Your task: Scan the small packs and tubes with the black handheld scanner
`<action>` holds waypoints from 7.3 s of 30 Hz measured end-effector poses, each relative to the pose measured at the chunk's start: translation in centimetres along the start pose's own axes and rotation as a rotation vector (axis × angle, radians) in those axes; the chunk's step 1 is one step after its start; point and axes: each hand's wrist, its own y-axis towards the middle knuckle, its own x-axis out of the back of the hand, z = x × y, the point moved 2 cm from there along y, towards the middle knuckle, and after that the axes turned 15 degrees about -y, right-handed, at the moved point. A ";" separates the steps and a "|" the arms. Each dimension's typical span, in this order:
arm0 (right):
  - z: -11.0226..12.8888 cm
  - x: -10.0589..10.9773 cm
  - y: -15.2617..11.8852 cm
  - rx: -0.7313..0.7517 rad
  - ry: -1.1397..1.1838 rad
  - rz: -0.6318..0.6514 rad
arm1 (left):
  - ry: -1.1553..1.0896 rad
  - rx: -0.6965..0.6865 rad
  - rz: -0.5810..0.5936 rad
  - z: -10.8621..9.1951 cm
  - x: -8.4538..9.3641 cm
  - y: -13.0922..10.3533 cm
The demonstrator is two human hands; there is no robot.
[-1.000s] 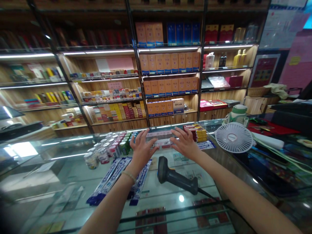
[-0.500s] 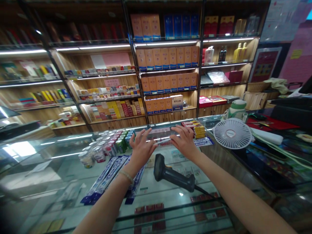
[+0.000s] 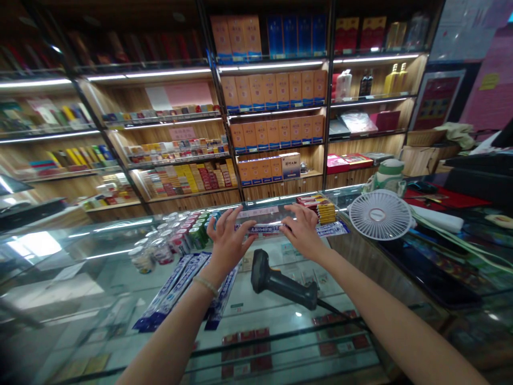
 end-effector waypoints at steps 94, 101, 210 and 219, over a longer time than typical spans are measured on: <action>-15.4 1.0 -5.9 0.177 -0.661 0.058 | -0.011 0.058 0.605 -12.4 -13.7 7.1; -15.1 1.3 -6.2 0.182 -0.641 0.068 | -0.007 0.068 0.630 -12.5 -12.8 7.1; 8.3 1.2 6.6 0.547 -0.062 0.227 | 0.057 0.507 0.327 0.0 11.3 -2.4; 3.8 2.0 5.4 0.368 0.001 0.242 | -0.031 0.448 0.329 0.6 7.7 0.0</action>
